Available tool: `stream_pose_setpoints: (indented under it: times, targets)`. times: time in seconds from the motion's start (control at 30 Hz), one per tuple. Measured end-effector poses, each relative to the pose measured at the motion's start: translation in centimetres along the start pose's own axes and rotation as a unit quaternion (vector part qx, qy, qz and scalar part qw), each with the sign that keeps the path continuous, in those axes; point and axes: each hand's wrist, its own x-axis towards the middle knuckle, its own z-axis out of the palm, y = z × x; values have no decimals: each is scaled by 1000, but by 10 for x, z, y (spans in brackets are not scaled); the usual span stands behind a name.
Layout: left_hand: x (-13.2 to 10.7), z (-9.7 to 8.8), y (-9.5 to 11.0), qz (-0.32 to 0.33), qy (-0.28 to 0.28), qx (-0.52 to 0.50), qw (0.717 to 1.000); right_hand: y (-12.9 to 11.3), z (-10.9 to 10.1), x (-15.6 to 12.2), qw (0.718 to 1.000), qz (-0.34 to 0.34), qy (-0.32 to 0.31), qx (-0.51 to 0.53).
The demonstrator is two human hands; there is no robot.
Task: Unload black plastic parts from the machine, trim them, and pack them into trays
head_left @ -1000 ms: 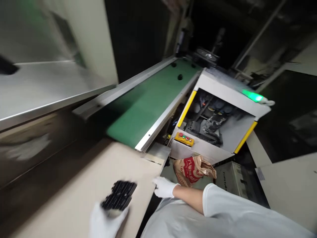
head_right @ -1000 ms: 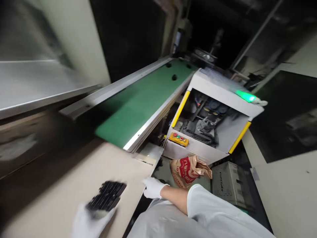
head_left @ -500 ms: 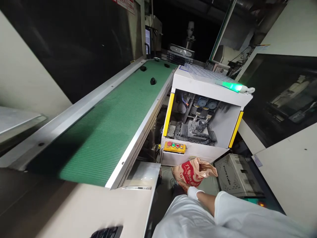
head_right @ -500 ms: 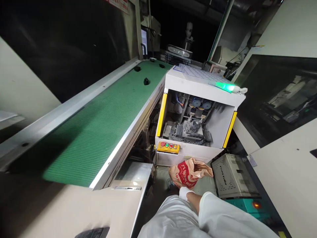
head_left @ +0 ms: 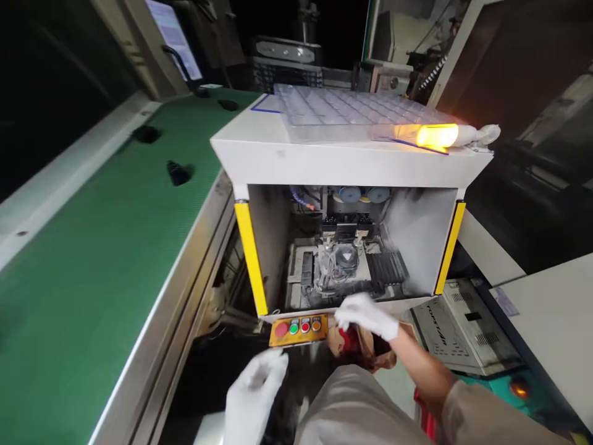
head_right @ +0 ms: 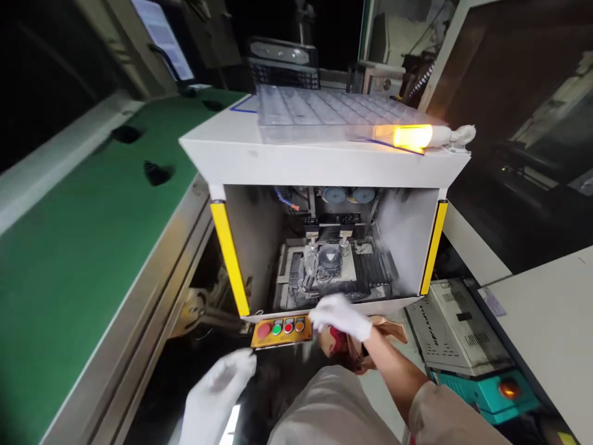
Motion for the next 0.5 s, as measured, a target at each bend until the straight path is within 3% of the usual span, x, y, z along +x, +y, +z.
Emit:
stream_pose_setpoints:
  times: [0.13,0.23,0.33,0.5]
  targets:
    - [141,47,127,111,-2,-59,992,-2,-111,72,978,-37,202,26]
    - [232,95,192,158,-119,-94,976,-2,-150,134,973,-60,217,50]
    - [279,132,217,157,-233,-106,954,-5,-150,177,985,-75,134,77]
    - [289,147,211,141,-291,-158,933,-9,-141,195,987,-79,33,134]
